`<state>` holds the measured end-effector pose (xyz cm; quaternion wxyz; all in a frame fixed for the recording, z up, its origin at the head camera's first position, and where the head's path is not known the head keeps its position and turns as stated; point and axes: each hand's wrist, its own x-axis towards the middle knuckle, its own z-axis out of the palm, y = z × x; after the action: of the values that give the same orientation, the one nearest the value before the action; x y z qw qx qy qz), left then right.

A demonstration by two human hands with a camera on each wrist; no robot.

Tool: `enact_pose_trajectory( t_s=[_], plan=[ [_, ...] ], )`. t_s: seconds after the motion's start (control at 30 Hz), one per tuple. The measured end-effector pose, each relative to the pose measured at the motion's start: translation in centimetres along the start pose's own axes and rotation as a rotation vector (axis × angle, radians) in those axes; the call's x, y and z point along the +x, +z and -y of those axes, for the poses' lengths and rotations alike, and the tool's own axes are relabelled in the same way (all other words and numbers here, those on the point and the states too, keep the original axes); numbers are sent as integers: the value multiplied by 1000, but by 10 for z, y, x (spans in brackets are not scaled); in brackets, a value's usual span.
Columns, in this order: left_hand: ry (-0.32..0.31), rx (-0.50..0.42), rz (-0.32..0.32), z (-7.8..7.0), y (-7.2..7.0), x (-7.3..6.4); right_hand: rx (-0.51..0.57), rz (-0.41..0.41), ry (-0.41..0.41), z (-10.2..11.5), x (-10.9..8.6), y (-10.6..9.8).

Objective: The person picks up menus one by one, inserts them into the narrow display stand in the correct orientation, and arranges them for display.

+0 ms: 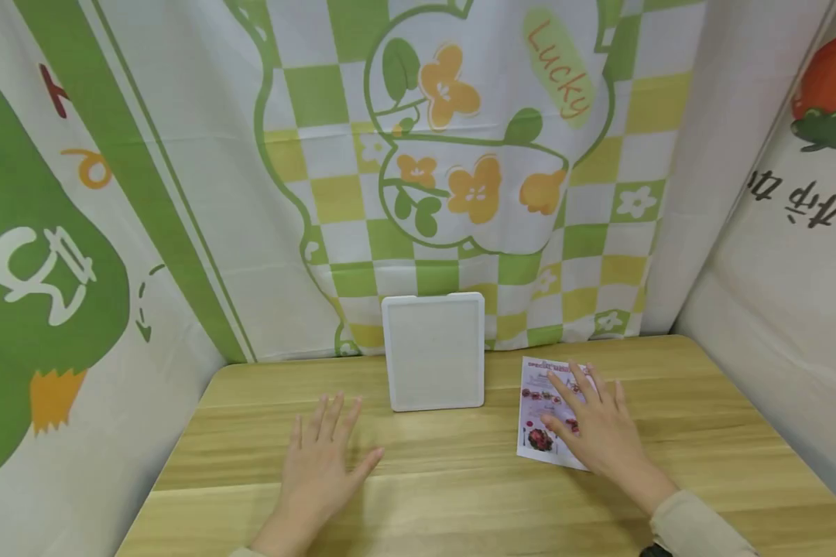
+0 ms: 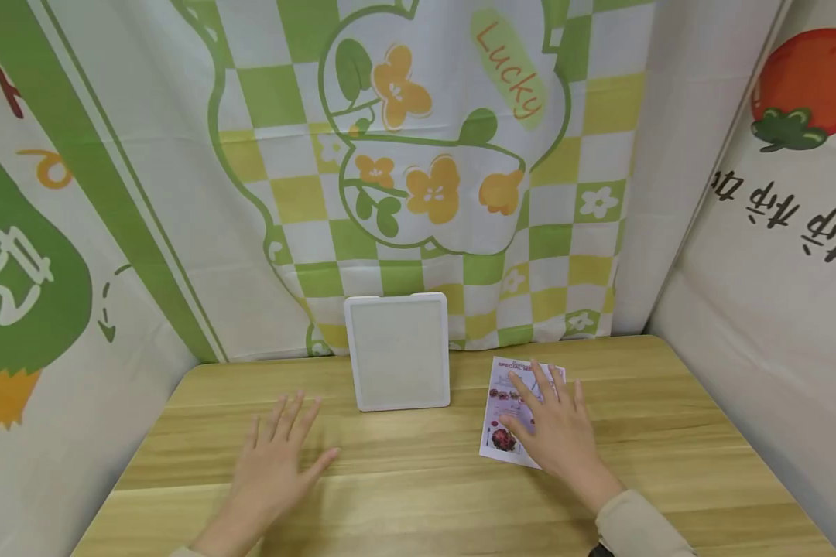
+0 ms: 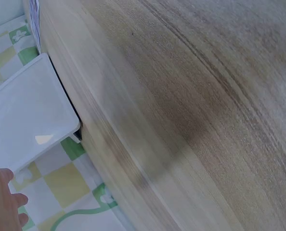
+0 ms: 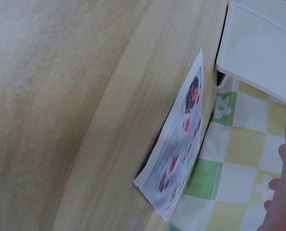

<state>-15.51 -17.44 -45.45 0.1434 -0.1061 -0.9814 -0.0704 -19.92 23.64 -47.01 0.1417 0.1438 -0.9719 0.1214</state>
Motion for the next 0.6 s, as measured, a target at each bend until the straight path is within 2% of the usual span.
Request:
enact_pose_trajectory(
  t_s=[0.3, 0.6],
  plan=[
    [32, -6, -2, -4, 4, 4, -12, -59, -43, -6, -6, -2],
    [95, -48, 22, -18, 10, 16, -27, -113, -101, -17, -15, -9]
  ],
)
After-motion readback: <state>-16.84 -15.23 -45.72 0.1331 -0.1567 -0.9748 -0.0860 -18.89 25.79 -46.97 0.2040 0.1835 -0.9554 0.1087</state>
